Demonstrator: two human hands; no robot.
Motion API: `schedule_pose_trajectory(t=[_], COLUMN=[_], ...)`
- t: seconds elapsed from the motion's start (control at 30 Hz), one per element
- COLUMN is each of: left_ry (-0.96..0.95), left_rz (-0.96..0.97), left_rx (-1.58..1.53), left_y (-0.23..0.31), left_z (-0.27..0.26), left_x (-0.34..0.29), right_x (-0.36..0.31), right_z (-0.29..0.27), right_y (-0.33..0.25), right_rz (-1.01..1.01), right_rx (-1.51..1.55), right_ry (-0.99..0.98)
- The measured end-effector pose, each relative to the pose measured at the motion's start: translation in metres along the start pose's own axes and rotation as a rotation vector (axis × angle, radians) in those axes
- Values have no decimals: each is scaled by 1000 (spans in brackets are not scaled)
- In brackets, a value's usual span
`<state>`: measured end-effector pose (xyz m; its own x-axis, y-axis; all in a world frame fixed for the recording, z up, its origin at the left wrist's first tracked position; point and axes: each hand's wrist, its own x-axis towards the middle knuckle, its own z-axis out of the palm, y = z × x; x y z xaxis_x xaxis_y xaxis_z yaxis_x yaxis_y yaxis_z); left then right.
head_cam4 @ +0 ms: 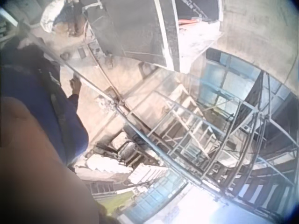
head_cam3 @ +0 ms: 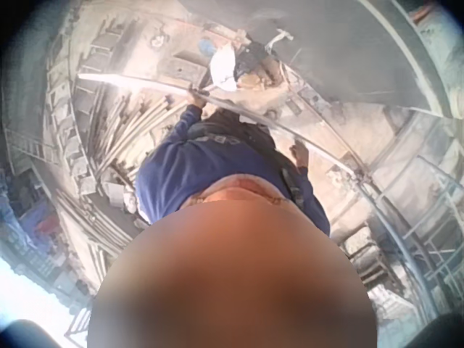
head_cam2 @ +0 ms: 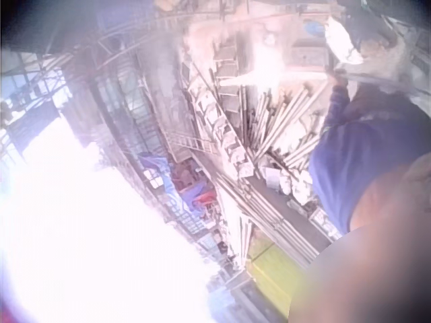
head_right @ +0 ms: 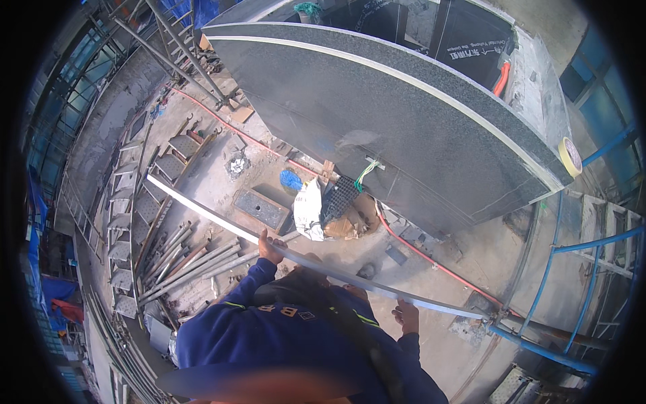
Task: The person positions a long metal trim strip along the curved edge of a dark stone or concrete structure, repeatedly aligning and pressing it into place. The person uses both hands to hold and adjust the trim along the curve.
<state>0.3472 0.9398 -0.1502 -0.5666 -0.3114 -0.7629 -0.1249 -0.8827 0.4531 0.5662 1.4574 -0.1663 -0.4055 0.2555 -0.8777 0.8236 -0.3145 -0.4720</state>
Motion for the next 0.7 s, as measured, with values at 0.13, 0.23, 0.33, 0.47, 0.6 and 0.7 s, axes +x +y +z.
schedule_pose_trajectory(t=[0.13, 0.23, 0.33, 0.47, 0.6, 0.7], left_ry=[-56, -291, -528, -916, -1123, -1225], left_rz=[192, 326, 387, 515, 528, 485], left_rx=[-57, -51, -54, 21, 164, 276], left_y=[53, 81, 102, 112, 93, 57], left_z=[0, 23, 49, 89, 116, 130], left_x=[-41, -81, -122, -167, -208, -228], right_x=[-12, -63, -171, -355, -505, -575], right_z=[-43, -27, 27, 101, 157, 183], right_y=[-36, -105, -189, -257, -246, -219], right_rz=[-172, -550, -1084, -1623, -2301, -2459], right_rx=[-739, -888, -824, -1041, -1160, -1557], right_ry=[-56, 168, 289, 101, -62, 62])
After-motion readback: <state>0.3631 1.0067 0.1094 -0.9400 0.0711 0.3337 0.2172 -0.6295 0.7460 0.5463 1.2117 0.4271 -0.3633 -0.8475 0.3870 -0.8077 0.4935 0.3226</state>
